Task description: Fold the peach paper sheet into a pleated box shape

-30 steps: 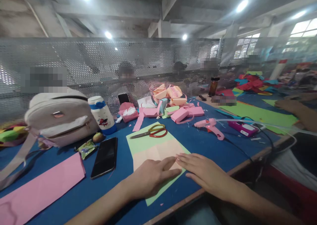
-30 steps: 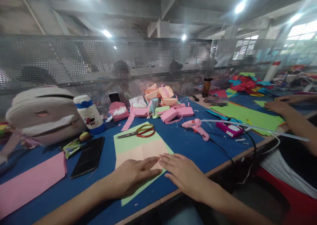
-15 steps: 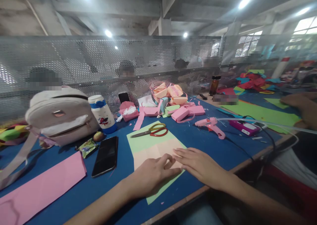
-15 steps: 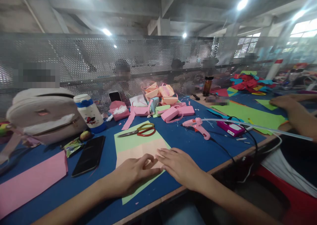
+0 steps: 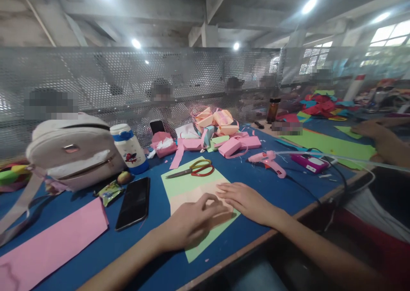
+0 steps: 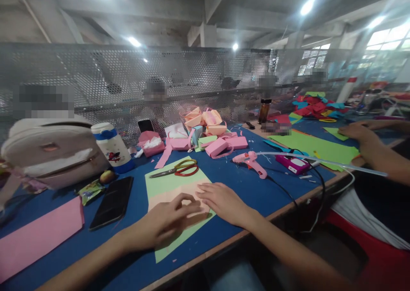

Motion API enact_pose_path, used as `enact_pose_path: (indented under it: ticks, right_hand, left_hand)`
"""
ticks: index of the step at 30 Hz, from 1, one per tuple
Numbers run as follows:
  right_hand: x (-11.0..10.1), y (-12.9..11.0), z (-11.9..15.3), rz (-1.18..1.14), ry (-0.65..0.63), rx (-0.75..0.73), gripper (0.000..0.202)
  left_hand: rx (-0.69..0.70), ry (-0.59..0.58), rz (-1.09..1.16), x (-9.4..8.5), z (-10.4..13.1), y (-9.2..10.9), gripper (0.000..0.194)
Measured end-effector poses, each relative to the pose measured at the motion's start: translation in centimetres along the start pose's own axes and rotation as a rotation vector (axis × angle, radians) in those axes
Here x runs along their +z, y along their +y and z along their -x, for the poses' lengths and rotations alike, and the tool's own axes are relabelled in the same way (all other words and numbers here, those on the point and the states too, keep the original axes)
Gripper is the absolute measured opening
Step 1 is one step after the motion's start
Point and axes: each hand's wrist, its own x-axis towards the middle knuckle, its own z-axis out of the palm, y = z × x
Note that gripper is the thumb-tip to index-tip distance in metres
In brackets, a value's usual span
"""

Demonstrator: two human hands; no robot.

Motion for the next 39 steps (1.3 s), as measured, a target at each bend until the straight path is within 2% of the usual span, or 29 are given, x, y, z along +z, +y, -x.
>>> enact_pose_path:
  ticks: [2,4,8,12,17,23,29,32,34,36,39]
  right_hand:
    - [0.1,0.1,0.2,-0.07,0.073,0.025,0.036]
    - [0.0,0.3,0.5,-0.124,0.154,0.055,0.035]
    - [-0.6,0.4,1.0,-0.225,0.226,0.094,0.029]
    - [-1.0,0.1,0.9,-0.321,0.177,0.126,0.019]
    - [-1.6,-0.3,1.1,-0.344,0.116,0.15,0.005]
    - [-2.8,-0.4,2.0,-0.365,0.039,0.145,0.005]
    - [-2.9,-0.9,0.4,-0.184,-0.059,0.042,0.007]
    - [-2.2,-1.2,-0.4,-0.036,-0.082,-0.029,0.006]
    - [-1.5,-1.3,-0.5,0.093,-0.043,-0.05,0.01]
    - [-0.6,-1.3,-0.3,0.211,0.022,-0.073,0.012]
    - [0.4,-1.2,0.4,0.321,0.137,-0.163,0.004]
  left_hand:
    - [-0.107,0.103,0.284,-1.1,0.7,-0.6,0.044]
    - [-0.23,0.182,0.436,-2.1,1.7,-1.2,0.037]
    - [-0.388,0.197,0.461,-2.0,4.1,-1.9,0.031]
    - [-0.461,0.186,0.453,-0.5,5.6,-1.0,0.029]
    - [-0.36,0.143,0.438,-0.5,5.2,0.2,0.013]
    - [-0.313,0.122,0.354,-1.0,4.6,0.0,0.013]
    - [-0.294,0.002,0.292,-1.7,3.1,-0.3,0.018]
    - [-0.293,-0.013,0.312,-1.4,2.8,-0.9,0.017]
    - [-0.287,0.03,0.25,-0.7,3.0,-1.0,0.011]
    - [-0.248,0.135,0.078,0.1,3.3,-0.9,0.006]
    - [-0.078,0.341,-0.289,1.3,3.9,-0.1,0.011]
